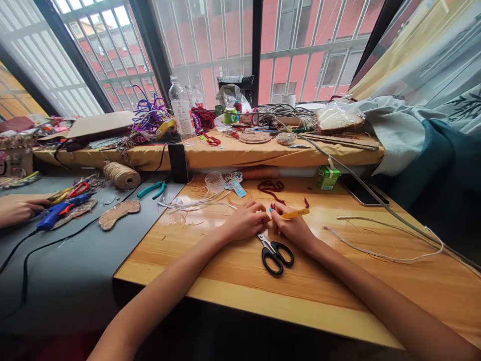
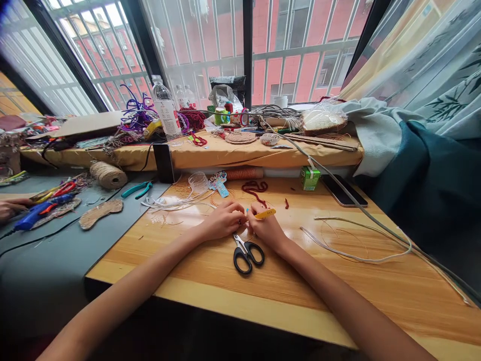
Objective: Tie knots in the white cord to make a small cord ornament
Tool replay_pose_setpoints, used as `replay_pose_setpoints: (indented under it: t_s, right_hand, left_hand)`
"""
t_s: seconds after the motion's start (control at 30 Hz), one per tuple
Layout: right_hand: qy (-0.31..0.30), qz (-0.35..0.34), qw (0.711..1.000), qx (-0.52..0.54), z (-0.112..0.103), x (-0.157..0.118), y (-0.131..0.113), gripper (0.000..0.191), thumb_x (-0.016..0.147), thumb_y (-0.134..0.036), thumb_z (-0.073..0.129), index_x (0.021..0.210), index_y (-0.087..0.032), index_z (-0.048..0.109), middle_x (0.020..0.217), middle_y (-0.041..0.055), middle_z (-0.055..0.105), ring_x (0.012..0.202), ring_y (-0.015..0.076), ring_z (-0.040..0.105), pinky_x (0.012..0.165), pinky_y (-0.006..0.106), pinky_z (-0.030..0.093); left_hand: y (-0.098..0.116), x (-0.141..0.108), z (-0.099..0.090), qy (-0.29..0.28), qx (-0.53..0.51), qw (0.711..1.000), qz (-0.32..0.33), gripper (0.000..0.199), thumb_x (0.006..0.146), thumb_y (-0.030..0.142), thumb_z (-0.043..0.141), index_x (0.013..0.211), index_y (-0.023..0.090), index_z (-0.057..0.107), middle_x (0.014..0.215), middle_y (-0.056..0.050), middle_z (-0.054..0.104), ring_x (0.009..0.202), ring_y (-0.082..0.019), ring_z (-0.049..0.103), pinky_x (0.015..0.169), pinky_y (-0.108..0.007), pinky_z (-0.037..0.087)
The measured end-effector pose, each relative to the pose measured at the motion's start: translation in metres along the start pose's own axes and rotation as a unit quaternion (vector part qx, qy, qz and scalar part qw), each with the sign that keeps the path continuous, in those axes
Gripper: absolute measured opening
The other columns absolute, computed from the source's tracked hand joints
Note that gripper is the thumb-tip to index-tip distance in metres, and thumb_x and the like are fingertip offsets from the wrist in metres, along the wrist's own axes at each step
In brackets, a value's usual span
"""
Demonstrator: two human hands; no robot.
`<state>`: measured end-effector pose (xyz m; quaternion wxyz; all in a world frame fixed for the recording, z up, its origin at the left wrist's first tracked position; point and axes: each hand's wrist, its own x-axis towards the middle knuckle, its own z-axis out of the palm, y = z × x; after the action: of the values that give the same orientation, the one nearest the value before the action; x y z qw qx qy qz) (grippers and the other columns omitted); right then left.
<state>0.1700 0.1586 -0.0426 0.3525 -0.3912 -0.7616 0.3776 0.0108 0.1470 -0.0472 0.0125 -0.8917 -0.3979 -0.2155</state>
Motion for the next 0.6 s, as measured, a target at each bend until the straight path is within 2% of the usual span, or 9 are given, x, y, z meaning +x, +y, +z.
replay_pose_setpoints:
  t_s: [0.13,0.27,0.33,0.43,0.5,0.6]
  right_hand:
    - [-0.004,0.001,1.000,-0.005,-0.001,0.000,-0.001,0.020,0.081,-0.028,0.035,0.062,-0.020,0.036,0.045,-0.0047,0.046,0.036,0.0083,0.043,0.036,0.019,0.032]
    - [0.025,-0.019,0.999,-0.024,-0.004,-0.004,-0.002,0.021,0.082,-0.031,0.034,0.064,-0.021,0.037,0.050,-0.0030,0.048,0.041,0.0096,0.045,0.041,0.021,0.036]
    - [0.043,-0.046,0.996,-0.061,-0.005,-0.006,-0.002,0.024,0.083,-0.032,0.034,0.063,-0.020,0.038,0.052,-0.0017,0.049,0.045,0.0101,0.046,0.046,0.022,0.037]
    - [0.037,-0.082,0.992,-0.092,-0.005,-0.007,-0.002,0.023,0.083,-0.032,0.034,0.066,-0.020,0.044,0.054,-0.0008,0.049,0.048,0.0107,0.046,0.050,0.024,0.038]
    - [0.028,-0.082,0.994,-0.070,-0.006,-0.007,-0.002,0.020,0.083,-0.033,0.035,0.079,-0.019,0.050,0.057,-0.0007,0.051,0.049,0.0109,0.047,0.051,0.024,0.039]
    - [0.021,-0.072,0.997,0.000,-0.007,-0.006,-0.002,0.025,0.083,-0.033,0.036,0.099,-0.019,0.049,0.060,-0.0010,0.052,0.050,0.0106,0.048,0.051,0.023,0.041]
  left_hand:
    - [-0.001,0.000,0.000,0.003,-0.040,0.999,-0.012,0.014,0.076,0.017,0.046,0.079,0.019,0.059,0.095,-0.004,0.052,0.090,-0.016,0.043,0.083,-0.029,0.035]
    - [-0.007,0.002,-0.003,0.069,-0.141,0.984,-0.086,0.018,0.078,0.018,0.043,0.087,0.018,0.058,0.094,-0.005,0.053,0.092,-0.015,0.045,0.085,-0.029,0.035]
    - [-0.009,0.003,-0.005,0.089,-0.193,0.969,-0.123,0.022,0.080,0.025,0.043,0.095,0.017,0.057,0.090,-0.005,0.056,0.089,-0.015,0.048,0.083,-0.029,0.036]
    - [-0.009,0.004,-0.005,0.079,-0.270,0.947,-0.155,0.027,0.079,0.033,0.046,0.095,0.015,0.057,0.082,-0.004,0.059,0.080,-0.014,0.052,0.076,-0.027,0.039]
    - [-0.010,0.004,-0.003,0.080,-0.323,0.927,-0.174,0.026,0.077,0.034,0.048,0.093,0.015,0.057,0.080,-0.003,0.060,0.076,-0.013,0.054,0.072,-0.025,0.041]
    - [-0.013,0.005,0.003,0.098,-0.420,0.881,-0.194,0.023,0.075,0.032,0.051,0.089,0.015,0.057,0.081,-0.003,0.061,0.075,-0.013,0.056,0.072,-0.026,0.042]
